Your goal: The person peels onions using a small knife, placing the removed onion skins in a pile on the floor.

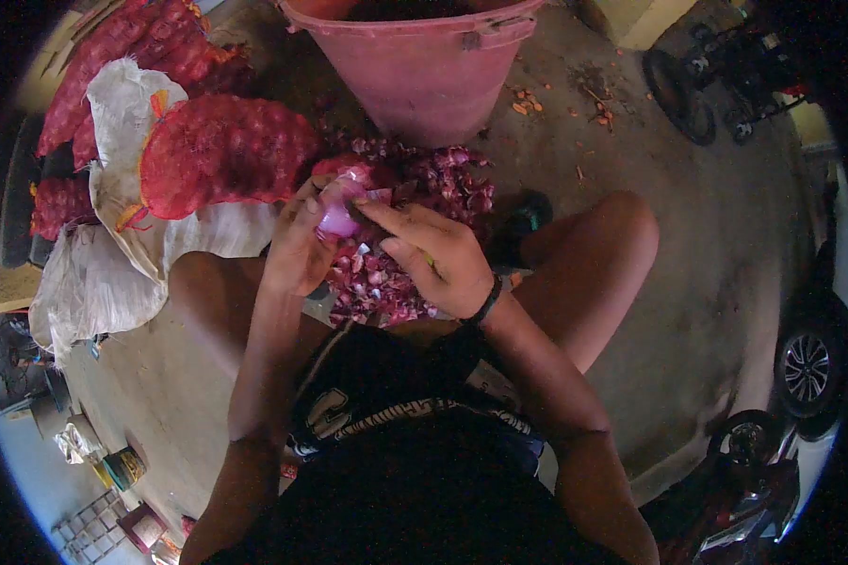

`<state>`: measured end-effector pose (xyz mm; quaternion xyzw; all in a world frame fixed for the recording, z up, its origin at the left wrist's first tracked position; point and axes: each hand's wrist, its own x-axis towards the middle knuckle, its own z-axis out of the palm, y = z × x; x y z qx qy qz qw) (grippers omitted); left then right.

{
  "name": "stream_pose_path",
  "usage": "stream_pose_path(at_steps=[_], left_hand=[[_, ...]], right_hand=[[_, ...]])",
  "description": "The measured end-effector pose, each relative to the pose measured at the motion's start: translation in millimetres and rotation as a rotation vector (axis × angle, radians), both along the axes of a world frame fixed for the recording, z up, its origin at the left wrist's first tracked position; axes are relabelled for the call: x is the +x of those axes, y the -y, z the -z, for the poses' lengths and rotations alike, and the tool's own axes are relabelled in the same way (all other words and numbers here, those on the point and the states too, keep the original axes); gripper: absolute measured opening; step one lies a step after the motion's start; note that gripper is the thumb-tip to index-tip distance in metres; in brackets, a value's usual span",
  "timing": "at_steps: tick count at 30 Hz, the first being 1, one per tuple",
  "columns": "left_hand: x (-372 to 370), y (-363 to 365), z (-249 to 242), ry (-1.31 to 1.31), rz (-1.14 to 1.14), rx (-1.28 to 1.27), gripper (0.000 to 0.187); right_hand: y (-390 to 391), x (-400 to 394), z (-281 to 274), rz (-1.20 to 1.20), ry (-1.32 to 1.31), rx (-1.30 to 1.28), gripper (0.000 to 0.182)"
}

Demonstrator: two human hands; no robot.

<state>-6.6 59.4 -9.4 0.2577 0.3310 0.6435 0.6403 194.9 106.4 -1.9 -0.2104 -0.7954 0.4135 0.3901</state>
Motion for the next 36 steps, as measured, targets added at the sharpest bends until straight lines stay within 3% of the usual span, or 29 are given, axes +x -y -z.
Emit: stream_pose_path(at_steps=[1,4,7,11,16,19,28,30,33,36], left_hand=[[1,0,0,-0.007,-0.012,-0.004,0.038],[-3,1,2,0.000,0.036,0.015,0.039],[1,0,-3,0.007,-0.004,-0.021,0.040],[0,0,-3,0.017,0.007,-0.036,0.037],[0,-1,-1,-0.016,-0.028,-0.018,0.036],[0,-1,2,-0.016,-0.024,-0.014,0.038],[1,-2,-2,-0.036,0.050,0.060,0.047],[2,0,0,-0.042,0.047,0.056,0.048],[1,-1,-1,-0.023,0.066,0.043,0.049],[4,-1,-3,0.001,0.017,0.000,0.049]], right_hand=[[-1,-1,3,0.009,-0.093,0.010,0.043],[2,9,0,-0.010,0.038,-0.347,0.044],[4,-1,5,-0.002,-0.030,0.032,0.046],[7,-8,4,0.020,0.005,0.037,0.048],[6,2,-17,-0.026,0.245,-0.107,0.046],[3,-1,-3,-0.028,-0.005,-0.104,0.042],[8,5,6,0.020,-0.207,-0.775,0.043],[7,4,8,0.015,-0.223,-0.786,0.045],[3,4,11,0.116,-0.091,-0.436,0.047],[4,4,6,0.061,0.019,-0.143,0.049]])
